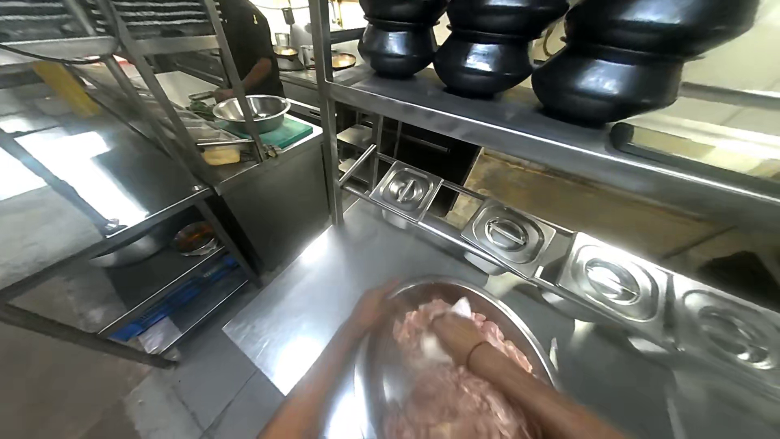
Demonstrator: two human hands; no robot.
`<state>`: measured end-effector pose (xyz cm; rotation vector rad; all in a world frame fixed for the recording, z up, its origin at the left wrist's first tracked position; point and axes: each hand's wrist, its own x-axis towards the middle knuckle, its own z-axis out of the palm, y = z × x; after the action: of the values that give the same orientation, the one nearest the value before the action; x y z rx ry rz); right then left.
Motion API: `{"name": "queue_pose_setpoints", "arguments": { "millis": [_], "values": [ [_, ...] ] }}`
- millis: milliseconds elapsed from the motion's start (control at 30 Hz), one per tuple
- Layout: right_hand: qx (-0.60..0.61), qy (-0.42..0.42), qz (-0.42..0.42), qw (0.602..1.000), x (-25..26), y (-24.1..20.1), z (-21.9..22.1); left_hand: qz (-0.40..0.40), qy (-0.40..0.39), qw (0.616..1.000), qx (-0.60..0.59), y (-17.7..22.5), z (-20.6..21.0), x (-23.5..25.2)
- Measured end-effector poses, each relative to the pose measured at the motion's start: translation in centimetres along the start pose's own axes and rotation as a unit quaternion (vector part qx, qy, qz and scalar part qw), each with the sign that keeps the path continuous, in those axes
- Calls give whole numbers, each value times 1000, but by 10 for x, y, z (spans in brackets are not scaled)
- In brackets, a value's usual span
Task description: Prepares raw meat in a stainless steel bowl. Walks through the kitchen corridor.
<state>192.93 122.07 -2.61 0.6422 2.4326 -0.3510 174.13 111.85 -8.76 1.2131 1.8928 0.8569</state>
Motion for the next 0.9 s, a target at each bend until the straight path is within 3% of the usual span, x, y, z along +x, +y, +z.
{"name": "queue_pose_setpoints", "arguments": {
  "millis": [67, 133, 233, 300, 367, 400, 467, 533, 567, 667, 733, 833, 900],
  "values": [
    [106, 105, 85, 985, 23, 2, -7, -14, 10, 1000, -17, -2, 4, -3],
    [181, 131, 99, 970, 51, -21, 14, -18, 19, 1000, -8, -2, 8, -1],
    [168, 61, -55, 982, 49, -71, 65, -25, 22, 999, 22, -1, 2, 2],
    [126, -17, -186, 974, 36, -64, 85, -30, 19, 999, 13, -3, 3, -3],
    [79, -80, -258, 960, 16, -46, 76, -26, 23, 999, 4, -3, 3, -5],
    [83, -64, -278, 955, 3, -36, 63, -24, 25, 999, 2, -4, 1, -5],
    [197, 77, -285, 935, -30, -9, 39, -23, 34, 999, -10, -5, 3, -7],
    [373, 244, -229, 865, -55, 8, 26, -25, 37, 999, -15, -8, 5, -9],
    [436, 260, -197, 839, -62, 15, 20, -26, 38, 999, -8, -7, 5, -10],
    [514, 226, -141, 815, -75, 39, 20, -21, 38, 999, 11, -3, 4, -14],
    [518, 289, -79, 801, -83, 51, 25, -17, 38, 999, 11, 0, 2, -15],
    [276, 378, 69, 881, -103, 68, 38, -29, 47, 998, 8, -1, 6, -24],
    [150, 301, 135, 932, -121, 65, 55, -42, 61, 997, -3, -3, 7, -33]
  ]
}}
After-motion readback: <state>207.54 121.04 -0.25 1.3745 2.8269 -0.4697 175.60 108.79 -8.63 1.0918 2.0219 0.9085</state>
